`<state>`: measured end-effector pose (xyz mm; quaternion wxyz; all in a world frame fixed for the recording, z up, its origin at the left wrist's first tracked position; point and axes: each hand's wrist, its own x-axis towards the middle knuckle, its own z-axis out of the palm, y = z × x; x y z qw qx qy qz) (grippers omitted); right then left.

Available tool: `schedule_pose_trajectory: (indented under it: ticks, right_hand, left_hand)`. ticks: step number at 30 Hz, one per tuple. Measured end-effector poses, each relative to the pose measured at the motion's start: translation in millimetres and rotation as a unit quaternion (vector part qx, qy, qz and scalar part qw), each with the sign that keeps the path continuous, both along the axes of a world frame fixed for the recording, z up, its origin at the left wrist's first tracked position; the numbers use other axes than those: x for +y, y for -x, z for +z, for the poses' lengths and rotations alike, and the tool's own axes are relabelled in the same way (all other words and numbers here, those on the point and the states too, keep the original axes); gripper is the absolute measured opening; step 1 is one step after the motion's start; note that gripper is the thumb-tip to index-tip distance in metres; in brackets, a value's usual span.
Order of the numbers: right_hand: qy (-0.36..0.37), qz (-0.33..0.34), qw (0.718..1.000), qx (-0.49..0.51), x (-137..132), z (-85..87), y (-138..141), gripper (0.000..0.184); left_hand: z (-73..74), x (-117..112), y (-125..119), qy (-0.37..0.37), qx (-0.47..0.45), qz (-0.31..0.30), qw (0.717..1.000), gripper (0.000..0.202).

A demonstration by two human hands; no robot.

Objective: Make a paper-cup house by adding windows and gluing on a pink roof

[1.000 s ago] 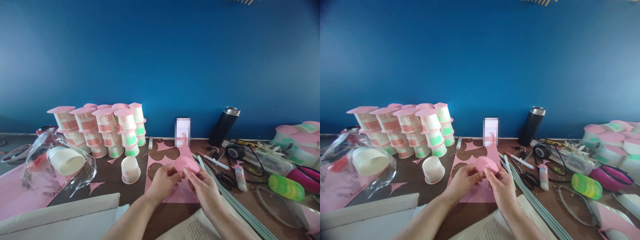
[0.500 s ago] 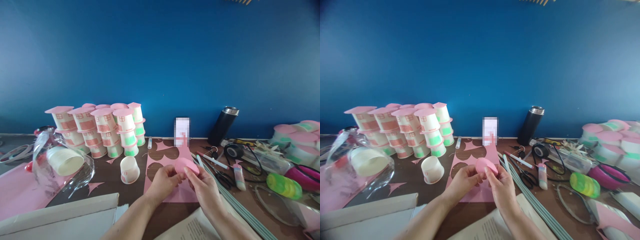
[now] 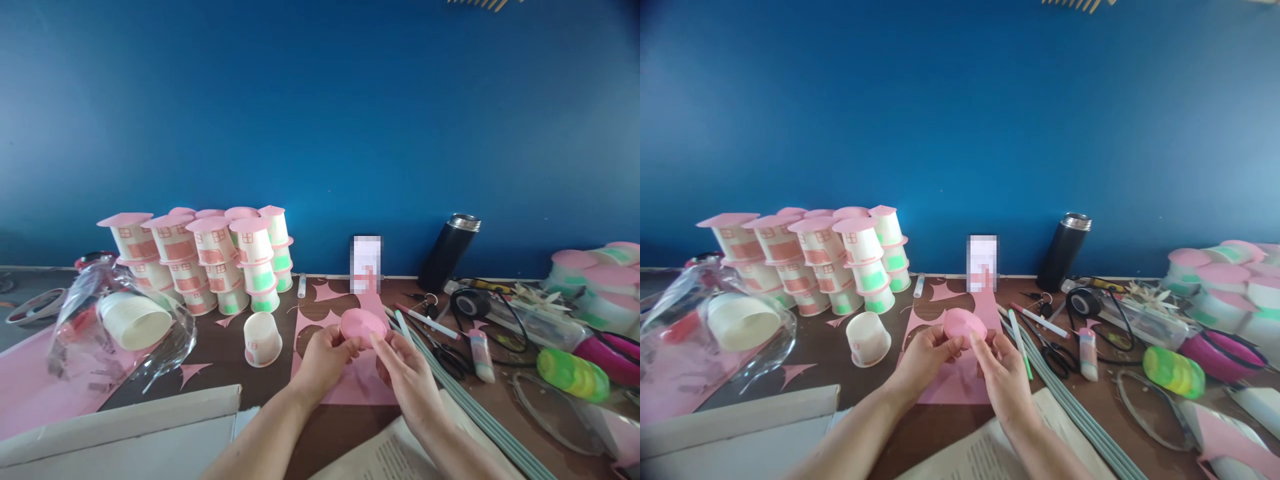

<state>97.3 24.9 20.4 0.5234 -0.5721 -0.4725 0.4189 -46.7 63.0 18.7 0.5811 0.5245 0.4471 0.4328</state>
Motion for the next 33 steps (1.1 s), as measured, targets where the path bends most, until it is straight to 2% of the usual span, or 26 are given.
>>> schedule_pose_trajectory:
  ticks: [8,14,19,25,33]
  right_hand:
    - [-0.013,0.009,0.999,-0.035,2.4,-1.8,1.9,0.023]
    - [-0.013,-0.007,0.999,-0.043,3.8,-4.4,0.2,0.021]
    - [-0.019,-0.02,0.998,-0.057,4.3,-1.9,-0.2,0.02]
    - [-0.032,-0.016,0.996,-0.078,1.7,-1.2,1.4,0.02]
    - [-0.061,0.023,0.993,-0.096,-0.8,-2.1,8.8,0.019]
  left_hand:
    - [-0.2,1.0,0.9,0.008,-0.043,-0.003,0.999,0.034]
    - [2.0,-0.6,3.4,0.072,-0.109,-0.037,0.991,0.03]
    - [4.8,-1.2,5.0,0.118,-0.119,-0.049,0.985,0.029]
    - [3.9,-0.4,2.5,0.089,-0.133,-0.05,0.986,0.035]
    - [4.2,0.0,1.7,0.038,-0.159,-0.042,0.986,0.041]
